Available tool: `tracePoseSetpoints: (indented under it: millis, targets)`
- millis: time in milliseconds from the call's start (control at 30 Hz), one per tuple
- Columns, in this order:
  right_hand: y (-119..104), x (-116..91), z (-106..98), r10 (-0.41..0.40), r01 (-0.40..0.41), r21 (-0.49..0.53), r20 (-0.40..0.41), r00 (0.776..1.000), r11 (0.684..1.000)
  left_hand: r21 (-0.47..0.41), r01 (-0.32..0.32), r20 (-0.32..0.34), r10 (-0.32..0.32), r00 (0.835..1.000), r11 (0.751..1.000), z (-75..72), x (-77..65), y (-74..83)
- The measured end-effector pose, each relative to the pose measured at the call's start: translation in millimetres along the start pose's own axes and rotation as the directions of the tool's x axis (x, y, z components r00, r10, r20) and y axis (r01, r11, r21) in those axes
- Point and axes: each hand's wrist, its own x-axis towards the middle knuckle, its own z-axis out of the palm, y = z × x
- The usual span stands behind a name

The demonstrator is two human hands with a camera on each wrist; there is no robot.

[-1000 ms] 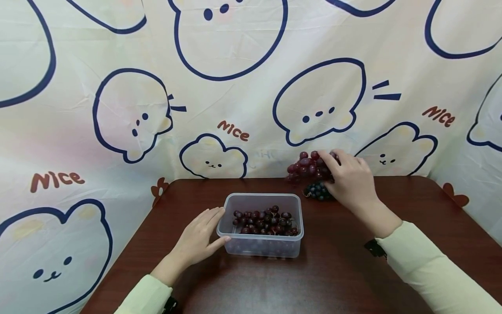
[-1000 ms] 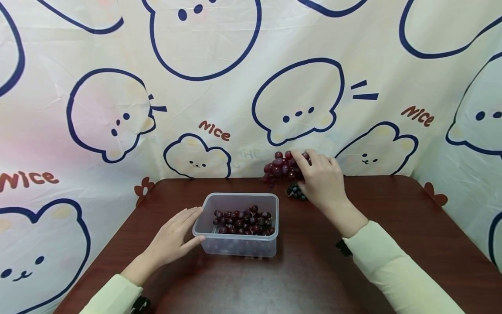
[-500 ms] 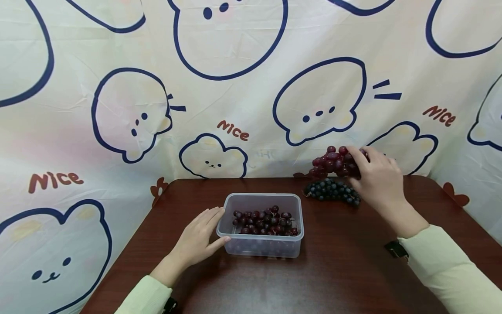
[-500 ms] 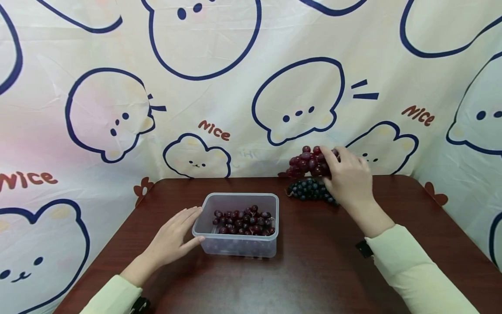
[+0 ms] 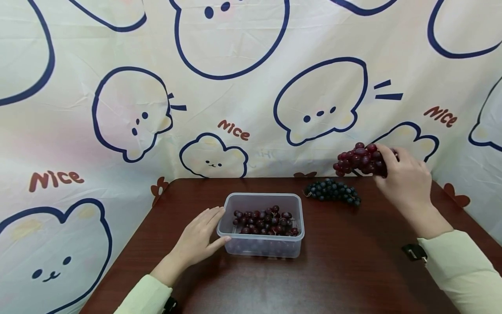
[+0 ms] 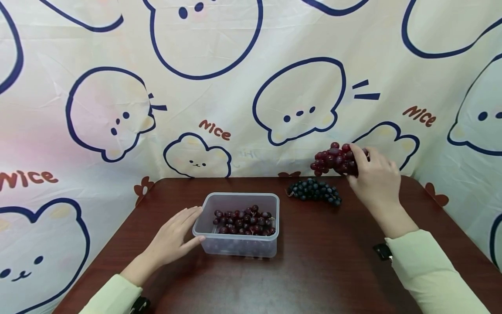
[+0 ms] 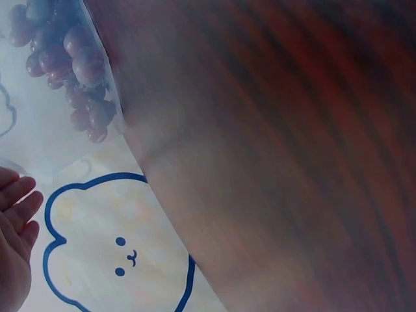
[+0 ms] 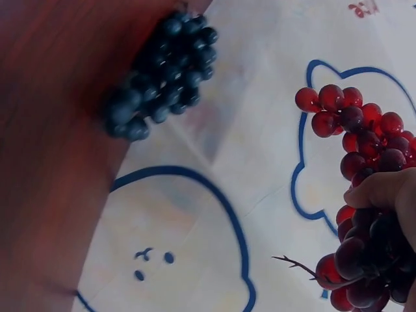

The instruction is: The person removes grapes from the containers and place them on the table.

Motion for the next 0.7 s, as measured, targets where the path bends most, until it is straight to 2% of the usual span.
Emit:
tracePoseSetpoints:
  millis: [200,700]
  targets:
    - [19,-7,6,0.018,-0.018,-0.01,-0.01,1.0,1.0,0.001,0.003,0.008,-0.003,1.0,1.0,-0.4,0.4,0.2]
    - [51,-23,21,0.149,-0.149,-0.016,0.04,0.988,0.989,0.005,-0.004,0.006,0.004,1.0,1.0,0.1,0.1,-0.8]
